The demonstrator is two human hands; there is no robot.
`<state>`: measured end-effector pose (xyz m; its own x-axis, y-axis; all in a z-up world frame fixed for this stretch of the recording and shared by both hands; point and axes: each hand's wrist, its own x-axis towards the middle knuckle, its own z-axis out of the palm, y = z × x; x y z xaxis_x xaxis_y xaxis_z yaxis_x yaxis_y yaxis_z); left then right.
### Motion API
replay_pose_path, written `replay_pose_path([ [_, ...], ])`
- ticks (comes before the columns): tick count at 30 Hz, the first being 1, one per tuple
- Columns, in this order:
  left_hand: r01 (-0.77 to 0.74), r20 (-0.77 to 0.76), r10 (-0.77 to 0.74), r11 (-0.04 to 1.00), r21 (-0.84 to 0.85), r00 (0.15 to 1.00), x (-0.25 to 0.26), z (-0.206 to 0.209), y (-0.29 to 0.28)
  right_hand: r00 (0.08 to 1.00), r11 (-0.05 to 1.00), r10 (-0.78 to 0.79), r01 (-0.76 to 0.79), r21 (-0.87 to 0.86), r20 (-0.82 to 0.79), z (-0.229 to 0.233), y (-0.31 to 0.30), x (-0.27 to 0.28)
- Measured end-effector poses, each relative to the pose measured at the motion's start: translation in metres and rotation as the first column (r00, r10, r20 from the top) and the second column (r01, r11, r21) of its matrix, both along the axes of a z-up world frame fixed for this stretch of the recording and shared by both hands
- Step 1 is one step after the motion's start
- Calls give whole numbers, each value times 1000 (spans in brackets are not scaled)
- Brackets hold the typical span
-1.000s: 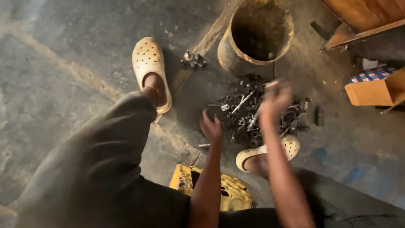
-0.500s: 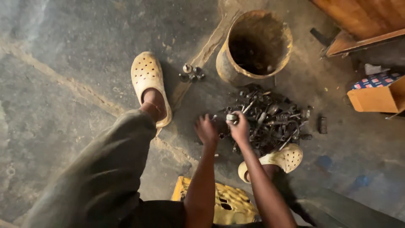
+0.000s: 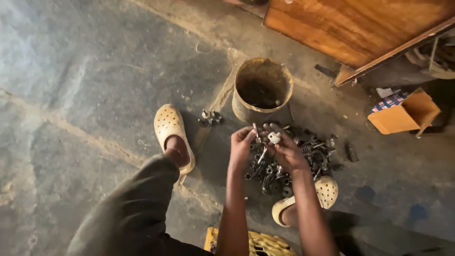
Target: The person sits on a low stool and sorts a pile of metal hardware on the floor. They pick up bolts, nuts, and washers, inspect them, and place selected items into a metal bucket. The person continues to separate and organize the parts by hand throughout the clip.
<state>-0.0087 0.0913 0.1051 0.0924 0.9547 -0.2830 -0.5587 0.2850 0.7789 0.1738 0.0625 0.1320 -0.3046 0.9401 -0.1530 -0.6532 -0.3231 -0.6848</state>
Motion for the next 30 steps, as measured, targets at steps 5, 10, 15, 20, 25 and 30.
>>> replay_pose_path([
  [5,35,16,-35,999,-34,999,-6,38,4,997,1000,-25,24,-8,-78,33,5,-6],
  [10,-69,-299,78,997,40,951,7,49,23,973,952,-215,192,-237,-78,42,20,-21],
  [15,48,-13,-49,998,-39,999,18,59,53,970,978,-206,199,-62,-127,63,29,-24],
  [20,123,444,-116,992,13,889,8,58,55,932,963,-266,268,-27,-246,74,31,-27],
  [25,43,752,-122,991,124,648,1,50,60,897,946,-315,323,-28,-310,50,36,-14],
  [30,-34,753,-19,998,55,658,-14,19,51,909,900,-383,407,-158,162,-37,23,21],
])
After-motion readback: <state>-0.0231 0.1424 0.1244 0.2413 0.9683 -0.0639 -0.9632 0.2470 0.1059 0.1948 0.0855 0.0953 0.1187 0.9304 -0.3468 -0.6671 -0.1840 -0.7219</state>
